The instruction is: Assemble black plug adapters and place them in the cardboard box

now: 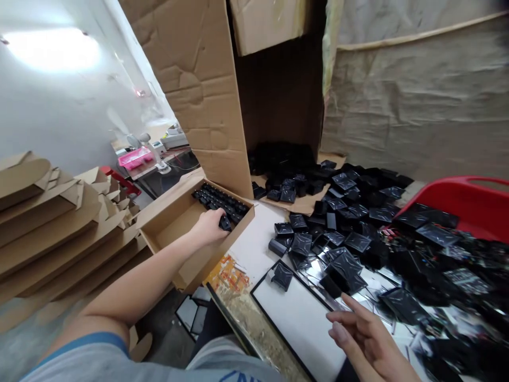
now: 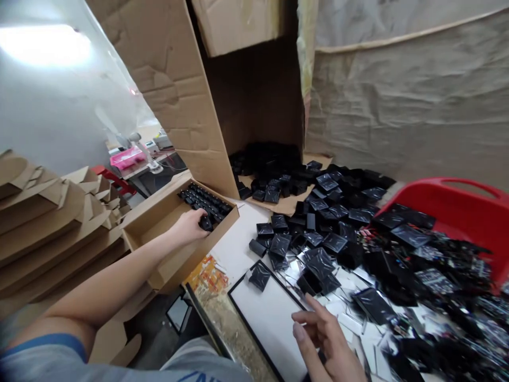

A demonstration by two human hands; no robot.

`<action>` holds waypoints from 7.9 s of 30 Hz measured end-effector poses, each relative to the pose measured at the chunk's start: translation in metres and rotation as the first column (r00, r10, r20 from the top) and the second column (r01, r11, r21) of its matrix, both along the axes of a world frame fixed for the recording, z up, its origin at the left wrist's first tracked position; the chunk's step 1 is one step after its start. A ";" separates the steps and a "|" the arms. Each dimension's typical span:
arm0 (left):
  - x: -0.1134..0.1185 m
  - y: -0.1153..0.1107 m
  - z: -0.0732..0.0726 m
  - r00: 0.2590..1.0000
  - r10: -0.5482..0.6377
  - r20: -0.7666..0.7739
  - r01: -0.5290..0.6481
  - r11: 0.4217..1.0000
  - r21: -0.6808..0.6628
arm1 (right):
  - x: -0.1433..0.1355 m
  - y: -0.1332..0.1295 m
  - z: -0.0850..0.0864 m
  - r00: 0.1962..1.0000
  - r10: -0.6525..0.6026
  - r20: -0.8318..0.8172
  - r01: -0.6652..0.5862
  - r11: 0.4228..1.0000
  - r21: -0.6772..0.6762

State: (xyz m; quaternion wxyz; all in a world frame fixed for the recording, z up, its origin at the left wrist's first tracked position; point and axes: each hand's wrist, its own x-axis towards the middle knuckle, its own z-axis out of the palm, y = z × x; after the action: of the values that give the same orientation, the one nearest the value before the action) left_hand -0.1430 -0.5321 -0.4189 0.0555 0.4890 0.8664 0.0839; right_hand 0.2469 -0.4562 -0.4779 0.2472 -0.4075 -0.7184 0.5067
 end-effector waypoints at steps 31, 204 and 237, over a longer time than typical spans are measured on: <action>0.155 0.048 0.006 0.743 -0.467 0.479 0.342 0.881 0.328 | 0.007 0.069 -0.023 0.595 -0.190 0.781 -0.141 0.932 0.335; 0.196 0.017 -0.054 0.214 -0.285 0.934 0.232 0.944 0.235 | 0.041 -0.006 -0.009 0.990 -0.042 0.132 0.031 0.996 0.086; 0.226 0.012 -0.041 0.560 -0.563 0.607 0.353 0.826 0.440 | -0.002 -0.021 0.023 0.871 -0.368 -0.326 0.213 0.880 -0.424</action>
State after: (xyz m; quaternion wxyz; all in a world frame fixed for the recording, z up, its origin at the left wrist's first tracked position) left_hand 0.0826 -0.5199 -0.4603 0.3410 0.6292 0.5950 0.3659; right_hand 0.2453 -0.4777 -0.4550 0.3800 -0.4407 -0.4721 0.6622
